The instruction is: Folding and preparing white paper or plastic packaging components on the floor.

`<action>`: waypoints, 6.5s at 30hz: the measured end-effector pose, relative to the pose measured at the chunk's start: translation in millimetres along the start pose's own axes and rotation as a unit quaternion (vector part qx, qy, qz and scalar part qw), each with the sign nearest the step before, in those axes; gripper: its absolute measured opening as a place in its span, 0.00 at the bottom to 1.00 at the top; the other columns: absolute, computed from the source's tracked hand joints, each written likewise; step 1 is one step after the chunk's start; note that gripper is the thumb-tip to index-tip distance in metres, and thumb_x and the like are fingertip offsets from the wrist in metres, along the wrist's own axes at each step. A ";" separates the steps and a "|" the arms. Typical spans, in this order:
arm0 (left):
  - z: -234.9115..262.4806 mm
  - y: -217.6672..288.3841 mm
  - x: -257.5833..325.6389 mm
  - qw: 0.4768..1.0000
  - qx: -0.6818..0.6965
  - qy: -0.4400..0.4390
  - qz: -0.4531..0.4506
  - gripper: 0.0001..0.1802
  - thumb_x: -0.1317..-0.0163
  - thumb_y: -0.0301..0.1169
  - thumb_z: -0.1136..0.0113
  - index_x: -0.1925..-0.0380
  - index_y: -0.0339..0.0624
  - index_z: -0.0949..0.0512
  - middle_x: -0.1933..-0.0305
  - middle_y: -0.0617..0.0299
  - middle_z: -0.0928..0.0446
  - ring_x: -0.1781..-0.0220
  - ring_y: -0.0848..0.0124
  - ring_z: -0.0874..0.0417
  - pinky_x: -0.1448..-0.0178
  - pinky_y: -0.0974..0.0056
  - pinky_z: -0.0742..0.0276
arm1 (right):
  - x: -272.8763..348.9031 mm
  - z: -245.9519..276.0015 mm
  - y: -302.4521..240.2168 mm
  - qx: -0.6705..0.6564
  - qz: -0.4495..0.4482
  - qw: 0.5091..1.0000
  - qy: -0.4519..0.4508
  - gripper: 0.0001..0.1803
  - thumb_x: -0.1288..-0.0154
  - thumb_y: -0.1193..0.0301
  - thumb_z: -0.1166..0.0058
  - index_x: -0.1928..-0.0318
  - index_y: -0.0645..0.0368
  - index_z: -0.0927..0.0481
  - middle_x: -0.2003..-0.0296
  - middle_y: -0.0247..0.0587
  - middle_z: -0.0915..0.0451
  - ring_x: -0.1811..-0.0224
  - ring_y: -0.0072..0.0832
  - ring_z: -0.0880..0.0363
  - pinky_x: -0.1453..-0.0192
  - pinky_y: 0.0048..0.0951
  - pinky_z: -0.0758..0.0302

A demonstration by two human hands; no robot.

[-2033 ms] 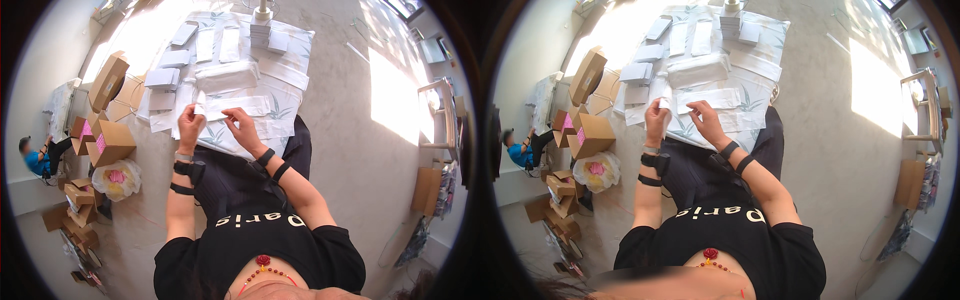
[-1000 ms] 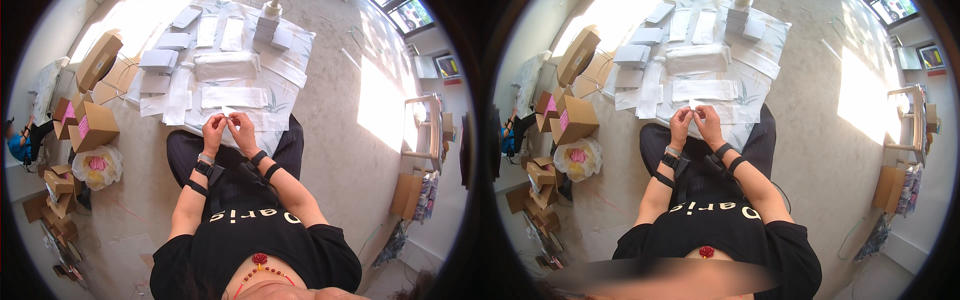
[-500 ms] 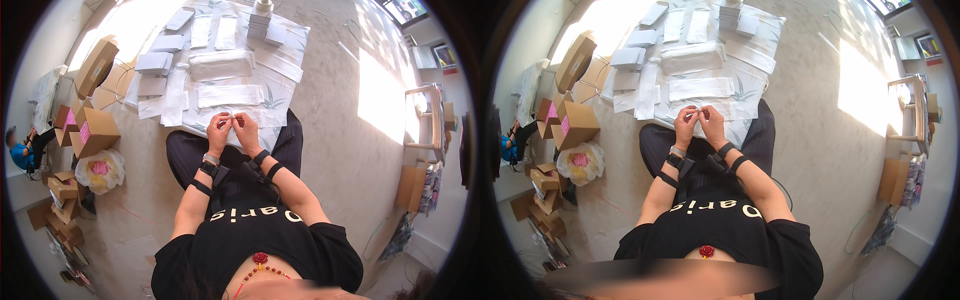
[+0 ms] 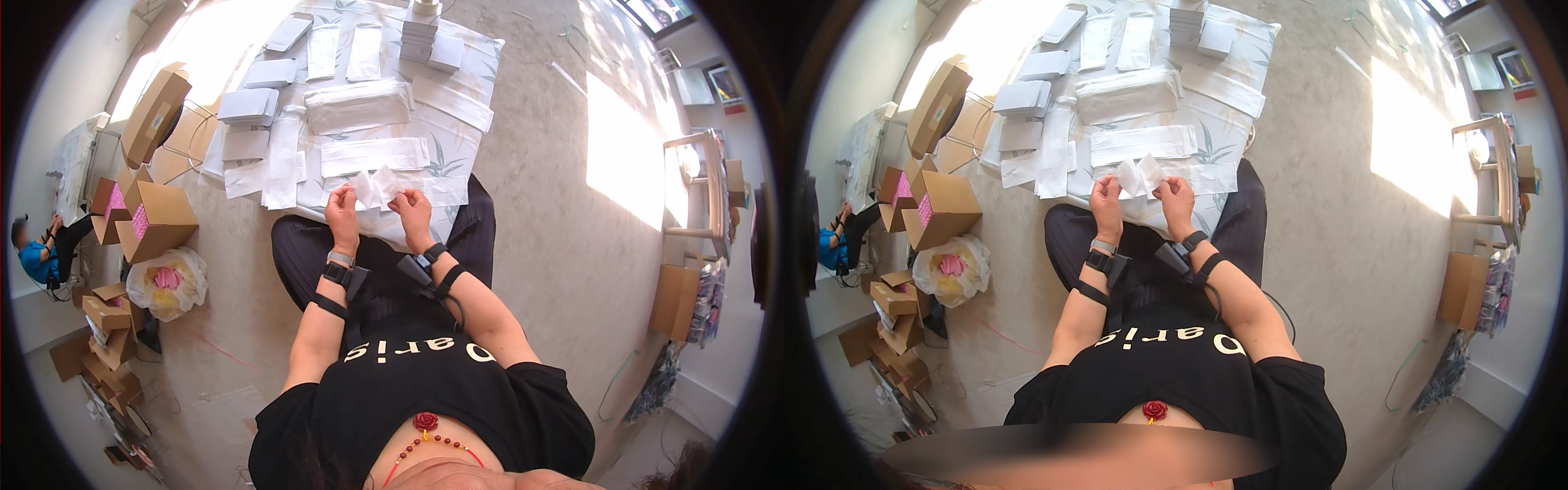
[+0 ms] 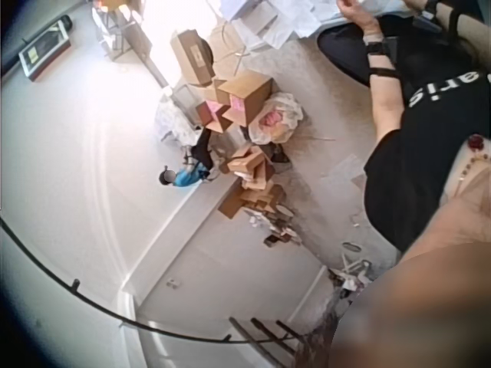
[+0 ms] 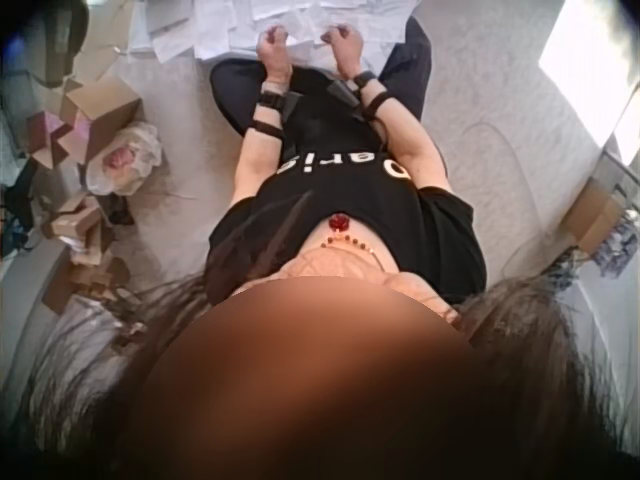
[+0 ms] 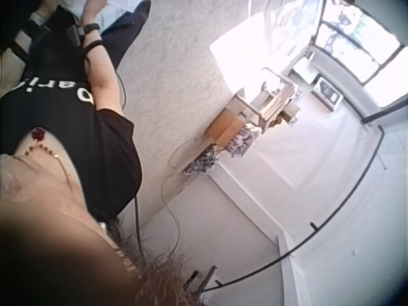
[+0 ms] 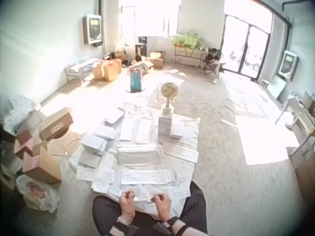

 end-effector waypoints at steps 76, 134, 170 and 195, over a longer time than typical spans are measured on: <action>66.2 -1.5 -3.3 0.827 -0.534 0.156 -0.078 0.17 0.44 0.40 0.32 0.77 0.35 0.21 0.73 0.48 0.18 0.69 0.49 0.16 0.59 0.52 0.22 | -16.3 78.1 12.2 0.280 0.047 0.955 0.082 0.09 0.33 0.68 0.38 0.62 0.63 0.19 0.76 0.42 0.17 0.80 0.31 0.15 0.71 0.33 0.20; -138.1 -28.6 30.4 0.749 -0.540 -0.272 -0.271 0.28 0.46 0.27 0.29 0.42 0.45 0.21 0.45 0.50 0.28 0.45 0.50 0.26 0.43 0.51 0.24 | -25.5 67.9 -90.6 0.307 0.211 0.928 -0.009 0.09 0.33 0.71 0.34 0.62 0.65 0.18 0.72 0.40 0.15 0.71 0.22 0.17 0.64 0.26 0.21; -66.0 -23.1 -7.1 0.888 -0.444 -0.072 -0.098 0.14 0.35 0.37 0.30 0.67 0.35 0.18 0.74 0.59 0.19 0.72 0.70 0.20 0.62 0.63 0.24 | -66.9 87.2 -28.5 0.136 0.093 0.986 -0.034 0.09 0.25 0.82 0.55 0.51 0.66 0.22 0.55 0.44 0.15 0.52 0.31 0.11 0.53 0.29 0.14; -66.7 -23.6 -11.9 0.890 -0.442 -0.089 -0.067 0.12 0.35 0.35 0.30 0.66 0.36 0.18 0.73 0.62 0.19 0.72 0.73 0.21 0.62 0.65 0.23 | -74.7 71.2 -14.4 0.138 0.077 0.982 -0.105 0.12 0.26 0.83 0.56 0.47 0.63 0.22 0.53 0.42 0.16 0.50 0.30 0.13 0.52 0.29 0.13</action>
Point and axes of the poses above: each hand's wrist, its own x-axis away from the middle knuckle, its own z-axis out of the back of the hand, y = z × x, the point moved 5 cm from there along -x, towards the middle knuckle
